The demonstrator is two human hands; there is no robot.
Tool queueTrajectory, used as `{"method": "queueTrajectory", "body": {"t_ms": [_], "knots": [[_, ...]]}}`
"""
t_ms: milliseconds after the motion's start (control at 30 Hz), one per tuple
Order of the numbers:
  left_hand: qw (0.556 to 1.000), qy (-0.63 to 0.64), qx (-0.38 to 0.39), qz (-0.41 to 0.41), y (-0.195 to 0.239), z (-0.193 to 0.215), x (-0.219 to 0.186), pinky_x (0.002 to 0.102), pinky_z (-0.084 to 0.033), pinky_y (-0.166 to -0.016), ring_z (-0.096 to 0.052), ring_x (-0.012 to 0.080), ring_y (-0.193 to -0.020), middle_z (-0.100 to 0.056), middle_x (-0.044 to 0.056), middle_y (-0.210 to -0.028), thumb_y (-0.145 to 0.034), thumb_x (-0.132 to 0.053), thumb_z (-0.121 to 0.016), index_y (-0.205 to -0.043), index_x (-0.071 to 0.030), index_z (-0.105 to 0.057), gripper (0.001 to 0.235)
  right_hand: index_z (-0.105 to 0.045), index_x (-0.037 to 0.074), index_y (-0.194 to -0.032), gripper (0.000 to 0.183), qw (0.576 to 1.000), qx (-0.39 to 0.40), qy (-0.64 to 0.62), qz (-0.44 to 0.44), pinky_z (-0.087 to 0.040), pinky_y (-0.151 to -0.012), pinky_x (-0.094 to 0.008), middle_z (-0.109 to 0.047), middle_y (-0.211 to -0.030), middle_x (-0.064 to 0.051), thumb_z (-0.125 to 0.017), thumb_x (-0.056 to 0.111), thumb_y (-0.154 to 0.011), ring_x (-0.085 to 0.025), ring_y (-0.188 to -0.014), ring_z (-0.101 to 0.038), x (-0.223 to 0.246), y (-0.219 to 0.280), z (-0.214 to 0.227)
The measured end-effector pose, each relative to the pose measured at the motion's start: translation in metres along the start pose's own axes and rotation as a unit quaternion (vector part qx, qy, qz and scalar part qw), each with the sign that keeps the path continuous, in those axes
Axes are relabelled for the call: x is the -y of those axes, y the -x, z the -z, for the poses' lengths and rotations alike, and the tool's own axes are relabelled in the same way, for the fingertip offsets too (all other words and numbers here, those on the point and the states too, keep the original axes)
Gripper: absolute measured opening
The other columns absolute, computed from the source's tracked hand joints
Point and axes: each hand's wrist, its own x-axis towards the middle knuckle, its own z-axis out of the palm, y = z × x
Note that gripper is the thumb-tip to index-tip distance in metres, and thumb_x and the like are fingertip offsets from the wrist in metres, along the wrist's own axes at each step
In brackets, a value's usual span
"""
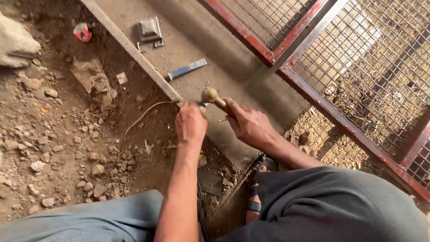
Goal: The recorder attaches and welds a sliding bolt latch to a metal mesh gate frame.
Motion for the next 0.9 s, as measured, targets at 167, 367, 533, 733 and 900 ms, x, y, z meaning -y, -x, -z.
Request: {"method": "queueTrajectory", "body": {"t_ms": [167, 367, 533, 733, 900], "knots": [[0.999, 0.027, -0.012, 0.03, 0.009, 0.012, 0.003, 0.038, -0.06, -0.061, -0.072, 0.028, -0.073, -0.072, 0.02, -0.083, -0.092, -0.007, -0.072, -0.095, 0.002, -0.068, 0.011, -0.046, 0.013, -0.151, 0.052, 0.994, 0.055, -0.06, -0.068, -0.059, -0.059, -0.046, -0.074, -0.088, -0.017, -0.064, 0.021, -0.103, -0.031, -0.067, -0.073, 0.04, -0.014, 0.055], [0.999, 0.023, -0.019, 0.024, 0.002, -0.002, 0.01, 0.034, -0.059, -0.057, -0.069, 0.0247, -0.068, -0.07, 0.021, -0.084, -0.09, -0.01, -0.073, -0.096, 0.005, -0.065, 0.019, -0.037, 0.01, -0.153, 0.054, 0.994, -0.076, -0.08, 0.022, -0.062, -0.067, -0.044, -0.073, -0.099, -0.017, -0.063, 0.017, -0.107, -0.032, -0.078, -0.075, 0.033, -0.004, 0.052], [0.999, 0.021, 0.026, 0.042, 0.002, -0.006, 0.015, 0.034, -0.056, -0.045, -0.067, 0.0235, -0.059, -0.07, 0.021, -0.083, -0.099, -0.012, -0.067, -0.11, 0.009, -0.063, 0.023, -0.043, 0.011, -0.15, 0.056, 0.995, 0.05, -0.083, -0.029, -0.061, -0.054, -0.044, -0.075, -0.089, -0.017, -0.064, 0.02, -0.099, -0.031, -0.063, -0.072, 0.033, -0.013, 0.02], [0.991, 0.101, 0.044, 0.072, 0.007, 0.001, 0.009, 0.034, -0.058, -0.054, -0.068, 0.023, -0.066, -0.071, 0.018, -0.077, -0.1, -0.013, -0.068, -0.085, 0.003, -0.067, 0.021, -0.045, 0.011, -0.145, 0.045, 0.992, 0.059, -0.094, -0.052, -0.058, -0.05, -0.044, -0.072, -0.084, -0.016, -0.057, 0.022, -0.103, -0.029, -0.059, -0.07, 0.029, -0.01, 0.033], [0.998, 0.056, -0.021, 0.031, 0.0, 0.006, 0.021, 0.04, -0.062, -0.06, -0.074, 0.0298, -0.075, -0.071, 0.022, -0.088, -0.086, -0.006, -0.076, -0.094, 0.004, -0.068, 0.015, -0.05, 0.009, -0.128, 0.034, 0.987, 0.132, 0.012, -0.092, -0.05, -0.057, -0.054, -0.067, -0.073, -0.023, -0.066, 0.023, -0.102, -0.043, -0.062, -0.065, 0.019, -0.017, 0.002]]}}
